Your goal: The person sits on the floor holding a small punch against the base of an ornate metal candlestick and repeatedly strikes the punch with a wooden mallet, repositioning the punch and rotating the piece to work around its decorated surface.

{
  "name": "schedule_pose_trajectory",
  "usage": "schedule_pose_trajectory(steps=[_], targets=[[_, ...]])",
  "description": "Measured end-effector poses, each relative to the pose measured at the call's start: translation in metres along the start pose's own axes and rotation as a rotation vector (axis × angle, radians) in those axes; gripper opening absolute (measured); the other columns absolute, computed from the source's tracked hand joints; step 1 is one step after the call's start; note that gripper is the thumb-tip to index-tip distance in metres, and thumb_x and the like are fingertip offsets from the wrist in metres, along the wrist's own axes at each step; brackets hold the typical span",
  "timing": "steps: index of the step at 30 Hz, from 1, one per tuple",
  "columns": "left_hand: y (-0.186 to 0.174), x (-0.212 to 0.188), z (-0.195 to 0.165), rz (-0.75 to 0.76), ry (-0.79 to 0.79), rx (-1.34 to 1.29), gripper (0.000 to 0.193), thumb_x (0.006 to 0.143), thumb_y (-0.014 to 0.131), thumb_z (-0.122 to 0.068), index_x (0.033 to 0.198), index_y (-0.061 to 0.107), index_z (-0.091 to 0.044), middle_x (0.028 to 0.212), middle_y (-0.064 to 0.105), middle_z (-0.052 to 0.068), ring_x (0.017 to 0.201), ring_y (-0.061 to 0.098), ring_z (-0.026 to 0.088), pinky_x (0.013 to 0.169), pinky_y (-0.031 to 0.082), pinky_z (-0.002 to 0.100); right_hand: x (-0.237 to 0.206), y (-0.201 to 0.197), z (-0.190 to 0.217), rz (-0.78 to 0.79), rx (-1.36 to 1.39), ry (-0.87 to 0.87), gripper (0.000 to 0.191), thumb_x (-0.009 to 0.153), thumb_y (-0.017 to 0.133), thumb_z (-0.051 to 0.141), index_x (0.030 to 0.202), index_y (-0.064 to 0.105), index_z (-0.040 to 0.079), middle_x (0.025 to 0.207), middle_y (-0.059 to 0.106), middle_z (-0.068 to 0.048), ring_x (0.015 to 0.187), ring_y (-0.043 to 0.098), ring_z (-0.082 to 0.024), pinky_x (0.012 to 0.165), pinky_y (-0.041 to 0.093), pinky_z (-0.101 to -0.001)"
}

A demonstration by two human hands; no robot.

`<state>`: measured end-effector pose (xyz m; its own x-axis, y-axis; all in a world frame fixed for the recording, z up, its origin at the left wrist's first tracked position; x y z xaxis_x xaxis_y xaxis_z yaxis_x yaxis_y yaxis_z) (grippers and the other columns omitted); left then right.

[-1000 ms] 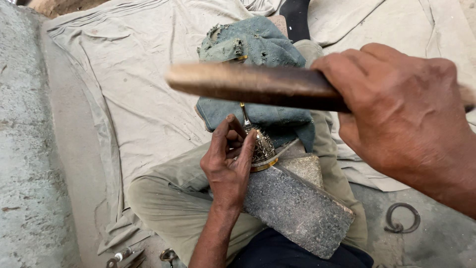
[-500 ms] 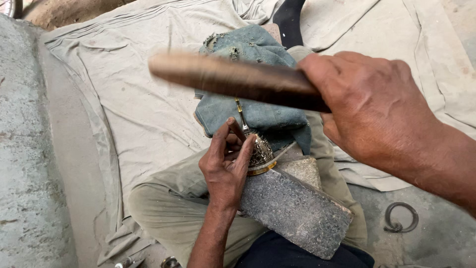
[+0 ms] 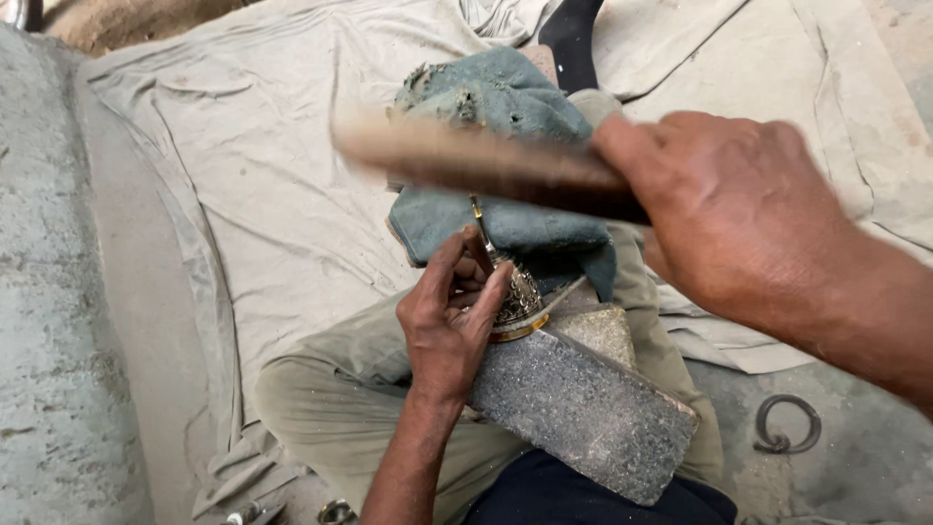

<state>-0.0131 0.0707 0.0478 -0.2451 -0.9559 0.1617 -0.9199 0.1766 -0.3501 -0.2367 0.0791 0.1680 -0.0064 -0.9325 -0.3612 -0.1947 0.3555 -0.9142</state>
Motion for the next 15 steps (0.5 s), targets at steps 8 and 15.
schedule_pose_trajectory(steps=[8,15], targets=[[-0.005,0.004,0.005,0.048,0.025,-0.009,0.049,0.091,0.083,-0.006,0.136,0.062,-0.004,0.083,0.069,0.002,0.074,0.066,0.005,0.066,0.062,0.022,0.003,-0.001,0.0,0.035,0.066,0.06,0.03,0.095,0.065,0.016,0.124,0.058,0.017,0.085,0.062,-0.003,0.074,0.065,-0.019,0.063,0.06,-0.0393],[-0.006,0.007,0.011,0.073,0.104,-0.028,0.043,0.093,0.083,-0.006,0.13,0.062,-0.005,0.087,0.07,0.002,0.077,0.067,0.005,0.068,0.062,0.022,0.0,0.005,-0.005,-0.192,0.08,-0.028,0.044,0.079,0.075,0.011,0.121,0.059,0.013,0.08,0.065,-0.007,0.074,0.068,-0.026,0.063,0.058,-0.0447]])
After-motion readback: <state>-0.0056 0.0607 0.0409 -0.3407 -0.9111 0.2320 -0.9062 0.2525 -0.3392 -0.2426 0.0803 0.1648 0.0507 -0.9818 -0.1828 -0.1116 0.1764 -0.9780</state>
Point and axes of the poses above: each hand's wrist, its own x-axis towards the middle knuckle, its own y-axis out of the palm, z = x × y, the point moved 1 cm from there along x, towards the middle knuckle
